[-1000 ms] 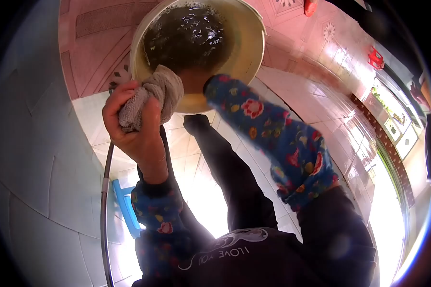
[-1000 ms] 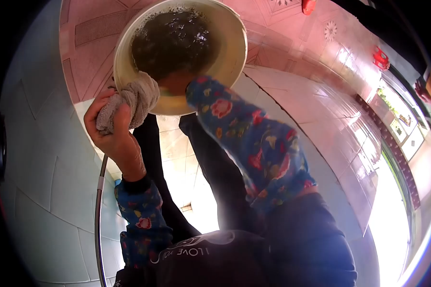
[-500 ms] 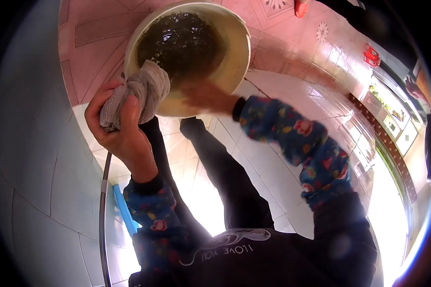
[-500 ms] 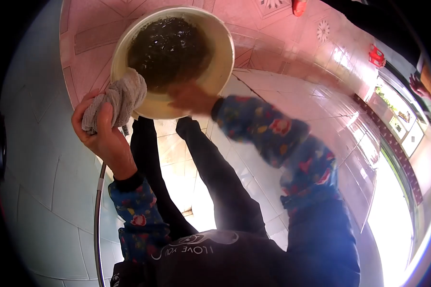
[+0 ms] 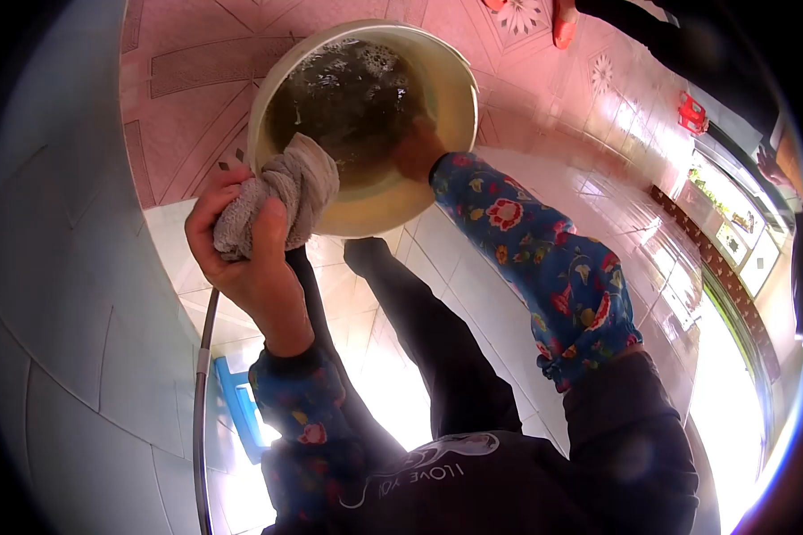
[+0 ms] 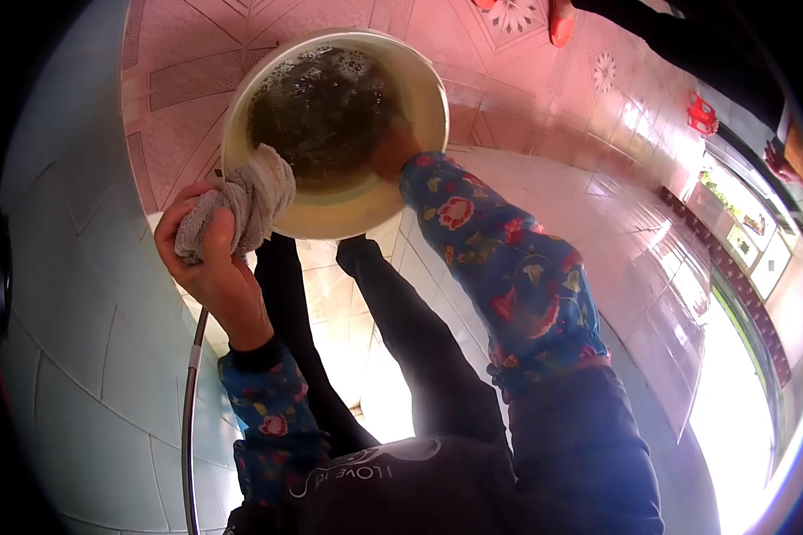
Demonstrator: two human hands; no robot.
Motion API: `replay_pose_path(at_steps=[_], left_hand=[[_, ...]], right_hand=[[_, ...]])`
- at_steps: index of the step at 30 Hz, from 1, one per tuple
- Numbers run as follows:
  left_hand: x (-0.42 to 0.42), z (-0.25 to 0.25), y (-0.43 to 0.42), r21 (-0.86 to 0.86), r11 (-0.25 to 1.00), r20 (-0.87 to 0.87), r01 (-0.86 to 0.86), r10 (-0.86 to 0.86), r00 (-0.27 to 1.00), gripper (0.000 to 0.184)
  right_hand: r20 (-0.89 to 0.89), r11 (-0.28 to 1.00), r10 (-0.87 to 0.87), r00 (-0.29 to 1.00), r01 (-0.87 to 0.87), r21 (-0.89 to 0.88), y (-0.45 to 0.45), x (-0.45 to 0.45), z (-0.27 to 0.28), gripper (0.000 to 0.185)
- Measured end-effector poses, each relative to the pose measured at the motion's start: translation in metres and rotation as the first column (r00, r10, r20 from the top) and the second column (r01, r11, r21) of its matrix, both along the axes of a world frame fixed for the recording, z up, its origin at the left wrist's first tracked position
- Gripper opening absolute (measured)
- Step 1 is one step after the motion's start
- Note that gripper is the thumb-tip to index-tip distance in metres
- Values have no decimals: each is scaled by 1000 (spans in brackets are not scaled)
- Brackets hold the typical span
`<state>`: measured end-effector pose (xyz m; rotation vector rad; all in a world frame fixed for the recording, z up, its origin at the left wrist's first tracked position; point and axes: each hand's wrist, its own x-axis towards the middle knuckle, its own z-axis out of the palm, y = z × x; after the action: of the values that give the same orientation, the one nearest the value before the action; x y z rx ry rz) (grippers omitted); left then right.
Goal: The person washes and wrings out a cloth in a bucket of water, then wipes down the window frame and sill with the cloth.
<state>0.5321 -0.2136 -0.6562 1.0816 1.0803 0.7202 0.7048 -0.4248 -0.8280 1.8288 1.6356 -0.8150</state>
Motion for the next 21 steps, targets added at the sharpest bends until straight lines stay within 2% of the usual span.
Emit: replay_pose_path(at_steps=[3, 4, 6, 8, 10, 11, 13, 14, 16, 17, 19, 20, 21], left_hand=[[-7, -4, 0, -7, 1000, -18, 12, -12, 1000, 35], [-9, -6, 0, -4, 1000, -19, 21, -21, 1000, 35], [-9, -9, -2, -8, 1000, -6, 19, -19, 1000, 36], [-7, -8, -2, -8, 1000, -10, 17, -17, 1000, 36], [-6, -6, 0, -12, 1000, -3, 25, -25, 1000, 36], [-5, -6, 0, -15, 1000, 6, 24, -24, 1000, 36], [-2, -5, 0, -13, 999, 5, 35, -35, 999, 35], [-1, -6, 0, -8, 999, -6, 46, -46, 999, 35], [4, -4, -2, -23, 998, -14, 60, -61, 998, 35], [5, -4, -2, -41, 997, -12, 63, -63, 998, 35], [6, -5, -2, -48, 997, 0, 66, -66, 998, 34], [5, -6, -2, -39, 997, 11, 69, -68, 998, 34], [5, -8, -3, -31, 997, 22, 67, -67, 998, 33]], right_hand=[[22, 999, -47, 999, 46, 27, 13, 35, -37, 21], [36, 992, -117, 993, 114, 59, 17, 34, -46, 21], [62, 963, -250, 966, 242, 115, 54, 29, -29, 22], [-248, 858, -489, 836, 512, 35, 71, 17, -31, 24], [-131, 949, -252, 959, 272, 162, 110, 10, 3, 25], [-205, 895, -233, 951, 292, 336, 121, 17, 21, 23], [-326, 695, -159, 932, 340, 633, 139, 35, 61, 20], [-441, 654, -276, 854, 503, 565, 139, 45, 72, 20], [-627, 507, -477, 616, 776, 376, 132, 65, 87, 20], [-599, 485, -510, 617, 781, 392, 114, 75, 79, 22], [-546, 445, -573, 611, 792, 418, 56, 77, 27, 26], [-705, 160, -600, 377, 921, 356, 33, 53, 0, 25], [-829, -128, -543, 131, 963, 236, 19, 27, -18, 24]])
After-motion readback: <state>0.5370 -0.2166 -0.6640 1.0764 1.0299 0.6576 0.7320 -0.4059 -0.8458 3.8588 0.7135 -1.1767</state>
